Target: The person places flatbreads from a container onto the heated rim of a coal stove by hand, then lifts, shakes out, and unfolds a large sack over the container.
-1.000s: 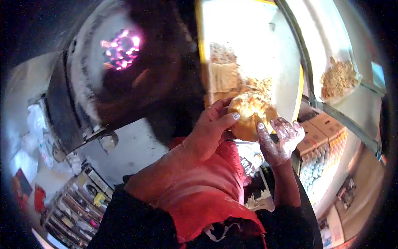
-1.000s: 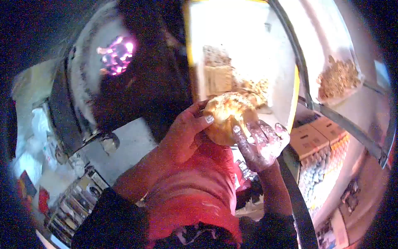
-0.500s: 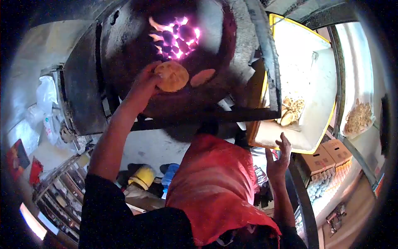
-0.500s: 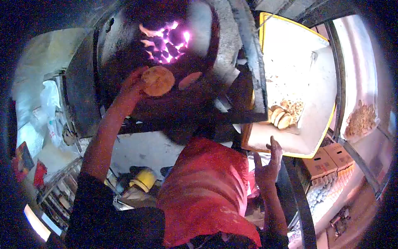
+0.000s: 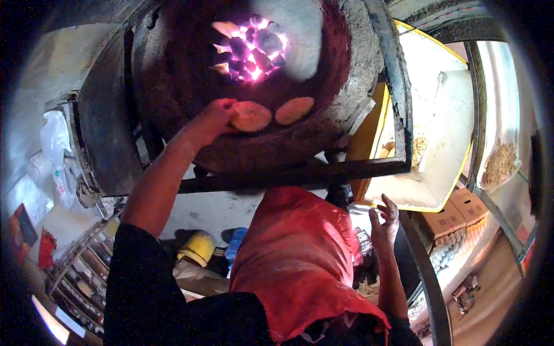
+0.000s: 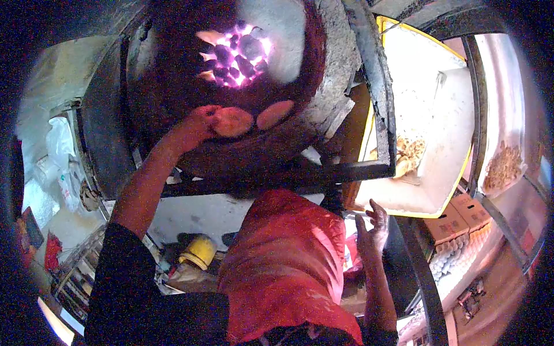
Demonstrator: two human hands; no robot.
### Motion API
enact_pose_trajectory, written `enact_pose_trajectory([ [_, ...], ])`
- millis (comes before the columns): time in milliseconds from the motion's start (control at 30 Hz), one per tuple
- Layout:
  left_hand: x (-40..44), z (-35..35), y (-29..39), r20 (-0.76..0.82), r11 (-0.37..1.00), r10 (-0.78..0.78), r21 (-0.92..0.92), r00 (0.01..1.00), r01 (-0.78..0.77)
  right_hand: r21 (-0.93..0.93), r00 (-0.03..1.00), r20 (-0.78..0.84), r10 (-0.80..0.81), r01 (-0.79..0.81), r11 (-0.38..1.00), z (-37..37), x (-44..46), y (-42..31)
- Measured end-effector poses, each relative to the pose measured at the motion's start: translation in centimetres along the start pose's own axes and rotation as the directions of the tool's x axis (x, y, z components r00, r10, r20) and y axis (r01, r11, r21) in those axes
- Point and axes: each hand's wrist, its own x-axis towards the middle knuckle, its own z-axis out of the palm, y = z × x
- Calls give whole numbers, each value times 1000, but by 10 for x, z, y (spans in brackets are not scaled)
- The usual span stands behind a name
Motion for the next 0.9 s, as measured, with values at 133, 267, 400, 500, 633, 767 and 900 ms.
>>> enact_pose_trajectory([
  [133, 19, -16, -17, 13, 583, 292, 790, 956, -189, -90, 1000, 22, -11, 13, 996, -1, -4, 7],
  [267, 10, -3, -2, -81, 560, 129, 828, 988, -6, -111, 1000, 2, -8, 8, 994, -7, -9, 25],
  [400, -9, 9, 19, -119, 560, 72, 826, 990, 59, -111, 994, 48, 97, -91, 990, -23, -11, 47],
  [500, 20, -18, -13, -149, 600, 76, 796, 986, 74, -237, 999, 30, 20, -13, 971, -42, 0, 60],
  [633, 18, -13, 0, -39, 544, -57, 837, 998, 64, -257, 985, -36, -168, 153, 954, -69, 46, 103],
  [767, 14, -28, -19, -284, 473, 382, 877, 880, 77, -390, 990, 17, -141, 136, 911, -84, 128, 165],
  [900, -87, 88, 18, -312, 575, 659, 796, 684, -191, -584, 975, 209, -74, 185, 791, -86, 211, 219],
])
